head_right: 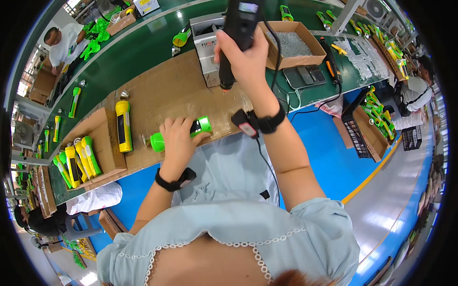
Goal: Assembling handheld flashlights using an electric screwdriver at a factory workbench.
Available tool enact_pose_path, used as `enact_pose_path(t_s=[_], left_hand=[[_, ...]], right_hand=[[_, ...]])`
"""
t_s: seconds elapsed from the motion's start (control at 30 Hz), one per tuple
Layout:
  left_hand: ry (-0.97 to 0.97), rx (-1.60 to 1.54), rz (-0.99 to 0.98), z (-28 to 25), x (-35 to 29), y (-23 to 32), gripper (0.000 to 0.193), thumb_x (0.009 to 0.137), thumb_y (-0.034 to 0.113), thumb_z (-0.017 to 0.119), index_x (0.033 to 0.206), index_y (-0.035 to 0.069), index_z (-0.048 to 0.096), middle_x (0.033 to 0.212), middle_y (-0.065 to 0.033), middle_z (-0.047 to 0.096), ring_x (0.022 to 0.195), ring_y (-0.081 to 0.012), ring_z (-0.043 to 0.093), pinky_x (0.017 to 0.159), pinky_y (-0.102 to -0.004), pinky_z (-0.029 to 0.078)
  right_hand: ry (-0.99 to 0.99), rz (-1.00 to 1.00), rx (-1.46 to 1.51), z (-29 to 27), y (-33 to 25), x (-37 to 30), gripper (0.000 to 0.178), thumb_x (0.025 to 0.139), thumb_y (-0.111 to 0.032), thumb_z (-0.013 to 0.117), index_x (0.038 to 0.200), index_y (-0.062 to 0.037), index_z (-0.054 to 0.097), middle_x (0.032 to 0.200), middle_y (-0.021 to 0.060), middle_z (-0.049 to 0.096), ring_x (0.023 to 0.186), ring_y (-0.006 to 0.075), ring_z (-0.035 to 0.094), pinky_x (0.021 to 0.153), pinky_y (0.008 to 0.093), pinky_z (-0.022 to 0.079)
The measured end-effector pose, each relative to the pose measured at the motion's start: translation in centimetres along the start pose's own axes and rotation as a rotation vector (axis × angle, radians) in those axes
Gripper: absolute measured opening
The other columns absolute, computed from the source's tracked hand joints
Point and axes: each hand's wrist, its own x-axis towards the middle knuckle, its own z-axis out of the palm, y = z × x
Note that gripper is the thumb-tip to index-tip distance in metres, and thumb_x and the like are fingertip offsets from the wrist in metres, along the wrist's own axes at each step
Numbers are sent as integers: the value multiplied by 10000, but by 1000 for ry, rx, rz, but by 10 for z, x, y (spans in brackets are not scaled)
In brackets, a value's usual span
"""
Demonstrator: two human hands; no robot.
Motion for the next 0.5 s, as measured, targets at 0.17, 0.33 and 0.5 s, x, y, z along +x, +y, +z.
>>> enact_pose_path(t_s=[0.17, 0.33, 0.5], left_hand=[[182, -131, 75, 28, 14, -17, 408, 650, 301, 773, 983, 99, 652, 927, -82, 620, 853, -291, 581, 728, -390, 456], [218, -148, 74, 34, 11, -16, 402, 662, 277, 767, 1000, 97, 647, 896, -77, 633, 817, -271, 604, 692, -378, 472], [305, -139, 138, 34, 13, -20, 399, 666, 278, 765, 1005, 100, 649, 903, -75, 641, 815, -274, 605, 703, -365, 474]], right_hand=[[-21, -50, 54, 12, -16, -51, 574, 845, -245, 628, 1251, 54, 354, 707, 137, 572, 589, 214, 589, 538, 323, 500], [-18, -51, 77, 20, -10, -68, 608, 830, -268, 646, 1246, 61, 348, 721, 153, 580, 602, 220, 595, 562, 333, 510], [-22, -16, 87, 30, -2, -68, 597, 841, -249, 638, 1252, 63, 338, 730, 159, 587, 616, 222, 598, 570, 335, 512]])
